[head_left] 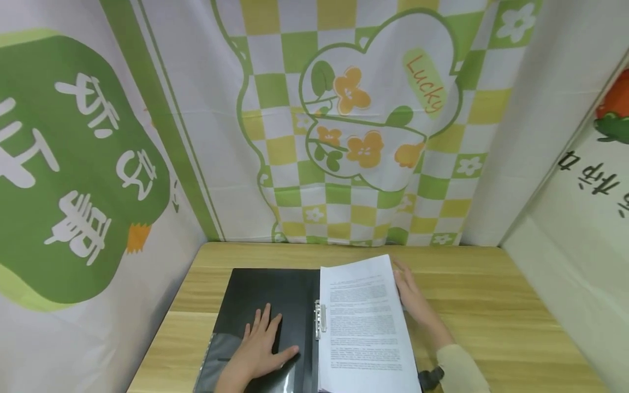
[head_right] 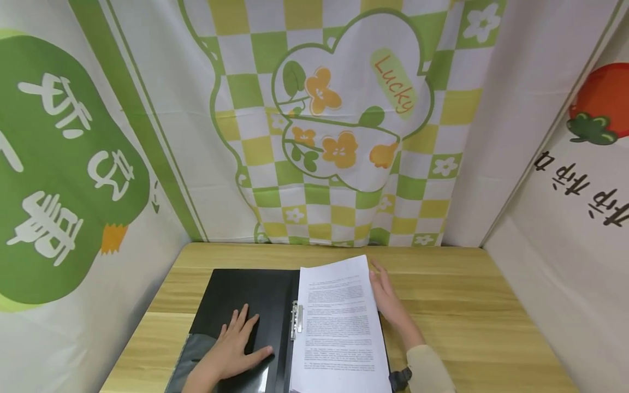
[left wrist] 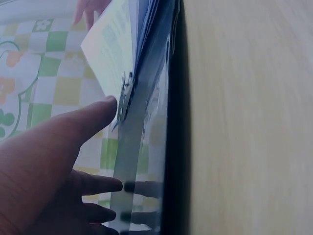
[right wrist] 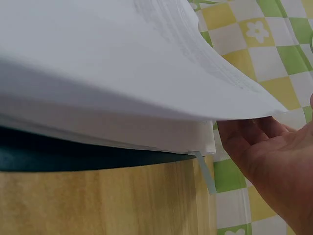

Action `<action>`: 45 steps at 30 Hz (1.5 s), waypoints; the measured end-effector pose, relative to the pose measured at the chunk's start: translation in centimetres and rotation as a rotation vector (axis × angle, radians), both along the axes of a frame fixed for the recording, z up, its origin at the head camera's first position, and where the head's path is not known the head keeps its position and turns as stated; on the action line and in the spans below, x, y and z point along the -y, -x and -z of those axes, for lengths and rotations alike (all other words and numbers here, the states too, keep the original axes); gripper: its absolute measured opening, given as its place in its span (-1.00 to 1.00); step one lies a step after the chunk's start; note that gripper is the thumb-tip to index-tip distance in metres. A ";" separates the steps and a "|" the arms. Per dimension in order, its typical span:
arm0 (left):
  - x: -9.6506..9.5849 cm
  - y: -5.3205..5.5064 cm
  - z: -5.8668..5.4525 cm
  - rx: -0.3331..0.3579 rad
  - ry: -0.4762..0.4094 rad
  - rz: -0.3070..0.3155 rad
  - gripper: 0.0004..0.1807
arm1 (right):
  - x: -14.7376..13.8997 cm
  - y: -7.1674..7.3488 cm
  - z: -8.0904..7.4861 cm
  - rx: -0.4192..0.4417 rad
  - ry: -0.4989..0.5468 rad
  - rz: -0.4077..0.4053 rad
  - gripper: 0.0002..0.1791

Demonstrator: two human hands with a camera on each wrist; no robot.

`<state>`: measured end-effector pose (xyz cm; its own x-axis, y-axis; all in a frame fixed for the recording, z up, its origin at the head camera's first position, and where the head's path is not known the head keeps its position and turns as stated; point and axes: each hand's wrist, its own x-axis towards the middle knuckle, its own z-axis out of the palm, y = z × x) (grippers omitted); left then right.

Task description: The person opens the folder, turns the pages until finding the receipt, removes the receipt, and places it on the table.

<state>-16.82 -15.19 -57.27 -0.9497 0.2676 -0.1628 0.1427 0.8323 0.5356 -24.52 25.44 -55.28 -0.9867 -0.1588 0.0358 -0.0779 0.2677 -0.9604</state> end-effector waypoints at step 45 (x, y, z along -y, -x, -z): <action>-14.7 -0.5 -3.4 -0.229 -0.308 0.296 -0.26 | 4.3 -5.6 -0.1 0.057 0.135 0.014 -0.43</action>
